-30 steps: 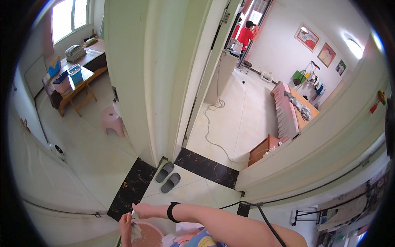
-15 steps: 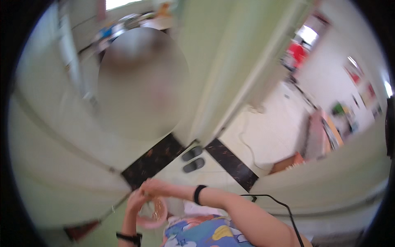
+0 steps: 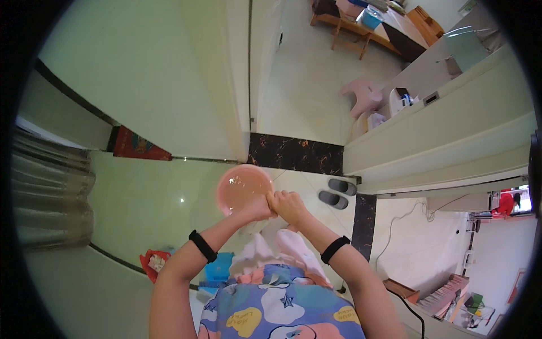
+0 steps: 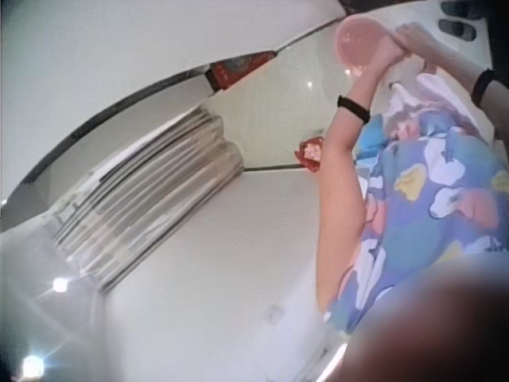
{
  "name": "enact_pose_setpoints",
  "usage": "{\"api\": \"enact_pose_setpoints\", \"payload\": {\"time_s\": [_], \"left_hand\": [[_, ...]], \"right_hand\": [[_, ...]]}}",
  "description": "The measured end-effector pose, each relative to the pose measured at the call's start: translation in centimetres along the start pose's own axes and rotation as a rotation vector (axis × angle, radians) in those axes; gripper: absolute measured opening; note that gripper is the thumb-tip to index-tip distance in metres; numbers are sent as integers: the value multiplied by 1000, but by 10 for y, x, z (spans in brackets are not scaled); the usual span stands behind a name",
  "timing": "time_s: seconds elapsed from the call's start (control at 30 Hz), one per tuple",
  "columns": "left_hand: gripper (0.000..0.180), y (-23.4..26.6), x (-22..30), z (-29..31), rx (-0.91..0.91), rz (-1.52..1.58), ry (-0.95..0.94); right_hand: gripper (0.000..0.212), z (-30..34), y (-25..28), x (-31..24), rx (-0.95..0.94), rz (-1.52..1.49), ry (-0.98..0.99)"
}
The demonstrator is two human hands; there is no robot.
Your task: The person wrings a cloth in a basin of water, then kneels on the floor to wipe the tile surface under and around a bed and a clothes rack.
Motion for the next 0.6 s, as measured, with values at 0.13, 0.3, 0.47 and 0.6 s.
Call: {"api": "enact_pose_setpoints", "payload": {"time_s": [0.13,0.3,0.47,0.6], "left_hand": [[31,24,-7,24,263,-367,77],[19,34,-20,33,358,-561,43],[11,43,-11,35,413,-694,-61],[10,47,-15,34,376,-767,-25]], "right_hand": [[11,-21,-15,-8,-164,-154,-103],[16,-35,-17,-13,-176,-344,-179],[20,-40,-24,-9,-235,-459,-253],[21,-40,-21,-10,-220,-642,-283]]}}
Point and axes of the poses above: each hand's wrist, its own z-axis away from the middle knuckle, its own y-axis out of the back of the hand, x = y × z, the point moved 9 cm from there along -z, towards the middle knuckle, and after that the axes turned 14 degrees about -x, right-handed, at the moved point
